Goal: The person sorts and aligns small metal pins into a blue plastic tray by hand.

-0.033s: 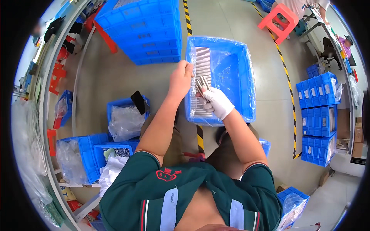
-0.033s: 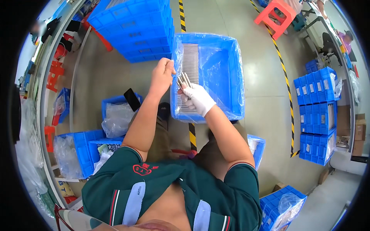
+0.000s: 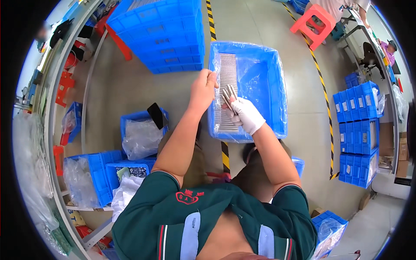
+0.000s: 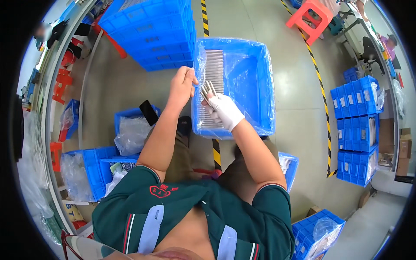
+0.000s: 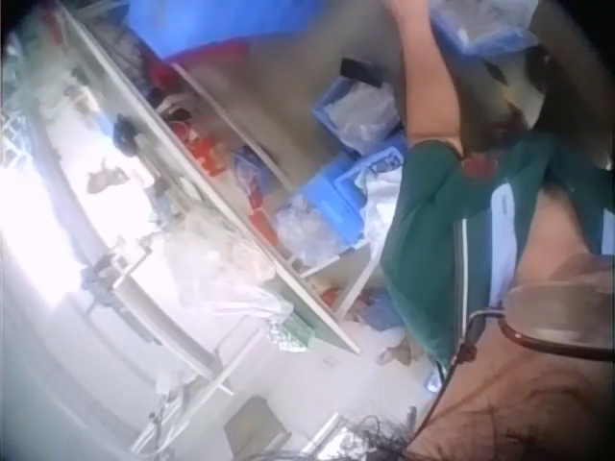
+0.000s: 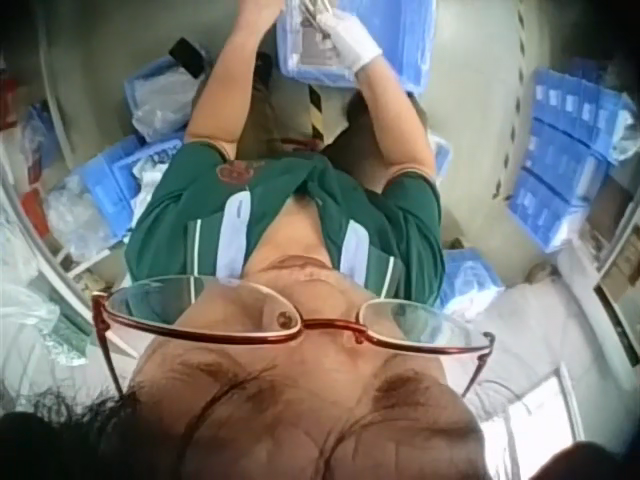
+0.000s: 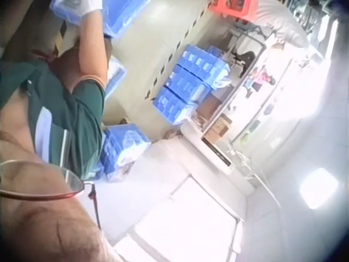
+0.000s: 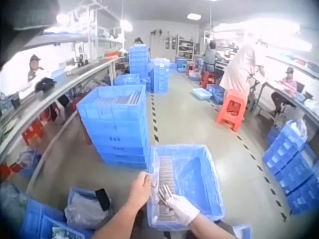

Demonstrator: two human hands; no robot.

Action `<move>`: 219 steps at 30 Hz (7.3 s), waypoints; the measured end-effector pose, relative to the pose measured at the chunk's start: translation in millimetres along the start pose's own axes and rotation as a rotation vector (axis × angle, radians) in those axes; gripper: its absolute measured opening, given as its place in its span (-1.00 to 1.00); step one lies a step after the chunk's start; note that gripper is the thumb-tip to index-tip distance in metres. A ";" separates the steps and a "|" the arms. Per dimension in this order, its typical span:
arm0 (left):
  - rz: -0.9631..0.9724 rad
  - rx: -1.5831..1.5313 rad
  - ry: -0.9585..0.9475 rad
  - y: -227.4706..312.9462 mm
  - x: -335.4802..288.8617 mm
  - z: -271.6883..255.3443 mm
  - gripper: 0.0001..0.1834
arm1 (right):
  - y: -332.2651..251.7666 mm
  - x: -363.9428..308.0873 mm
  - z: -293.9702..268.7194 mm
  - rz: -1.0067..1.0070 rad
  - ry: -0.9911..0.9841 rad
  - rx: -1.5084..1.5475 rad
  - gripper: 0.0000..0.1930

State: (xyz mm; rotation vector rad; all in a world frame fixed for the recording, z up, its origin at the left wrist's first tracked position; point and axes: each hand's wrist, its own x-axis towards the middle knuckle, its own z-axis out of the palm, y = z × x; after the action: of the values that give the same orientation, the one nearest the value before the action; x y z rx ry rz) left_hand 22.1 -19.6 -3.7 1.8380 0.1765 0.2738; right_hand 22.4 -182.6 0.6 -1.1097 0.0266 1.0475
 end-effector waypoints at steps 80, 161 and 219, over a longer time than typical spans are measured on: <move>-0.229 -0.682 -0.332 7.2 -19.2 -7.9 -0.86 | -22.5 -27.8 11.2 -0.275 0.122 -0.167 -0.83; -0.049 -0.436 -0.431 -2.9 -18.7 -21.8 -0.92 | -1.2 -22.4 10.9 -0.069 0.099 -0.242 -0.71; -0.113 -0.563 -0.136 -12.4 -11.4 -16.9 -0.91 | -8.0 -21.6 -18.0 -0.098 0.041 -0.576 -0.63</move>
State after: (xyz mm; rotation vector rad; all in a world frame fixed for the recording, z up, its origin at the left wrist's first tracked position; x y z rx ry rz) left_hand 6.7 -3.5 -12.2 1.2775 0.0950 0.1024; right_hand 24.3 -210.7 8.0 -1.6336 -0.3111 0.9677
